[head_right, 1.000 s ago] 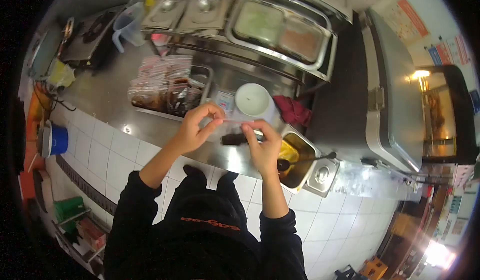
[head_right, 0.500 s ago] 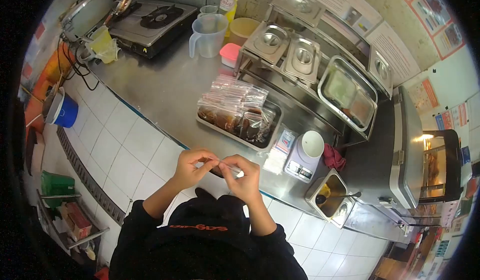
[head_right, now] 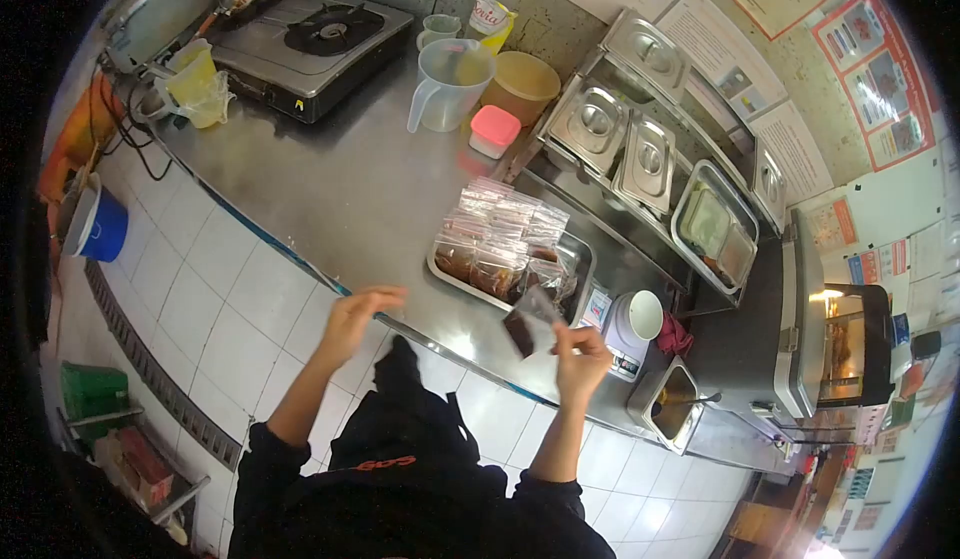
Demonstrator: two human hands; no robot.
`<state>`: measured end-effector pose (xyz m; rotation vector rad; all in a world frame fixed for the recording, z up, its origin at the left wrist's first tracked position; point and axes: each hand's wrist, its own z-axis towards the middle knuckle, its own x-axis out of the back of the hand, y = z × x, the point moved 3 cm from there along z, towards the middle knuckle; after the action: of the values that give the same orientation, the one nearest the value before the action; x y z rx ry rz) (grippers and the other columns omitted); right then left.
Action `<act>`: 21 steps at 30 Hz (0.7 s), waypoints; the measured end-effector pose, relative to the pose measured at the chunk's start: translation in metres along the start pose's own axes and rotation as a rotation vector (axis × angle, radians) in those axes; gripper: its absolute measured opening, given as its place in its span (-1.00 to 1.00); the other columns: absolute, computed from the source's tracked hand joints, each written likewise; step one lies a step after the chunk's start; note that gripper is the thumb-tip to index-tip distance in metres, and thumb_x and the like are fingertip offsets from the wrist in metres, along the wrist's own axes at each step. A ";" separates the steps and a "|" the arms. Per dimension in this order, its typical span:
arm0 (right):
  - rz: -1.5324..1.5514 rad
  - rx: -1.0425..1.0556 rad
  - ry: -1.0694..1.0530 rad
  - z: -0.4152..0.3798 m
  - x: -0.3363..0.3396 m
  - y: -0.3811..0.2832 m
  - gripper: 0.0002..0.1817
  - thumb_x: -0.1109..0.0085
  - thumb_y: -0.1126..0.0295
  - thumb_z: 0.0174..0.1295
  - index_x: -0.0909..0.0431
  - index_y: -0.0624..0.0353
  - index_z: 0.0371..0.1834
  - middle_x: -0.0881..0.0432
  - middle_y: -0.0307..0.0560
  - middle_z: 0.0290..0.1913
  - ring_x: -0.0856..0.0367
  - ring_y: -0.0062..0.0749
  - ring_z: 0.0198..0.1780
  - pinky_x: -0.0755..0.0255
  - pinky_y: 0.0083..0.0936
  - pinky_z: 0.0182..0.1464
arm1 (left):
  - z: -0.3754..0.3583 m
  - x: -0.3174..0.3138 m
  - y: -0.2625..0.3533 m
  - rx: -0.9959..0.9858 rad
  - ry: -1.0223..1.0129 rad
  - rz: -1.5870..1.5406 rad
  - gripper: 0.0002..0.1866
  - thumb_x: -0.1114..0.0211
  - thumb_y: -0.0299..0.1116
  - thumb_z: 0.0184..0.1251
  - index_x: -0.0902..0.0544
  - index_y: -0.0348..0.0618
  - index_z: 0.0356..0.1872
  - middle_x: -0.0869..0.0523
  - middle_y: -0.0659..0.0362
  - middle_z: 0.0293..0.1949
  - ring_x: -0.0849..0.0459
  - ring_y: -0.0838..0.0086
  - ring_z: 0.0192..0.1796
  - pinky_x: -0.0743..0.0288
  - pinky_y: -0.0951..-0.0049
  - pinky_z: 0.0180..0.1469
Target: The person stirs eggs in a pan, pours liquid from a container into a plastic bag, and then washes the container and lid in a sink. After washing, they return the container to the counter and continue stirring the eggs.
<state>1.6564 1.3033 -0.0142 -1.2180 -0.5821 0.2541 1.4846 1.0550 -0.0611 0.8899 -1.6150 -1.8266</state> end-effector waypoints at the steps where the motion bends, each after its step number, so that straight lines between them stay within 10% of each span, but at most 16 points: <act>1: -0.036 -0.022 0.089 0.007 -0.001 0.005 -0.79 -0.26 0.51 -0.09 -0.43 0.23 -0.75 -0.46 -0.23 -0.73 -0.41 -0.65 -0.68 -0.22 -0.76 -0.62 | -0.001 0.023 -0.005 0.022 0.063 -0.001 -0.62 0.17 -0.23 0.32 -0.57 -0.28 -0.29 -0.59 0.11 -0.18 -0.52 0.48 -0.14 -0.35 0.48 -0.08; 6: -0.434 0.067 0.187 0.020 -0.085 0.026 -0.70 -0.40 0.40 -0.26 -0.41 0.25 -0.79 -0.43 -0.24 -0.76 -0.27 -0.69 -0.68 -0.16 -0.68 -0.61 | -0.007 0.154 -0.037 0.151 0.180 0.063 -0.60 0.22 -0.20 0.34 -0.55 -0.24 -0.22 -0.59 0.19 -0.22 -0.51 0.53 -0.26 -0.36 0.55 -0.19; 12: -0.359 0.220 -0.463 -0.020 -0.325 -0.032 -0.50 -0.38 0.28 -0.21 -0.17 0.19 -0.90 -0.16 -0.21 -0.84 -0.06 -0.60 -0.75 0.01 -0.60 -0.69 | -0.045 0.371 -0.112 0.386 0.307 0.409 -0.60 0.17 -0.15 0.30 -0.56 -0.23 -0.23 -0.61 0.13 -0.27 -0.53 0.48 -0.29 -0.39 0.47 -0.22; 15: -0.142 0.286 -0.761 -0.050 -0.479 -0.078 -0.51 -0.24 0.31 -0.05 -0.13 0.18 -0.90 -0.09 -0.19 -0.86 -0.04 -0.58 -0.78 0.04 -0.58 -0.71 | -0.130 0.502 -0.175 0.536 0.426 0.950 -0.64 0.14 -0.21 0.27 -0.56 -0.22 -0.24 -0.59 -0.02 -0.24 -0.56 0.24 -0.20 -0.39 0.35 -0.14; 21: 0.495 0.375 -1.388 -0.157 -0.781 -0.215 -0.63 0.11 0.32 0.15 -0.17 0.25 -0.77 -0.12 -0.06 -0.77 -0.12 -0.33 -0.75 -0.02 -0.47 -0.67 | -0.387 0.613 -0.192 1.268 0.890 1.085 -0.64 0.05 -0.16 0.16 -0.60 -0.23 -0.44 -0.60 -0.06 -0.37 -0.57 0.14 -0.22 -0.40 0.14 -0.18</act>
<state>1.0702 0.7256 -0.0698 -0.6462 -1.3174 1.6187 1.3984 0.3687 -0.3527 0.7658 -1.8435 0.4321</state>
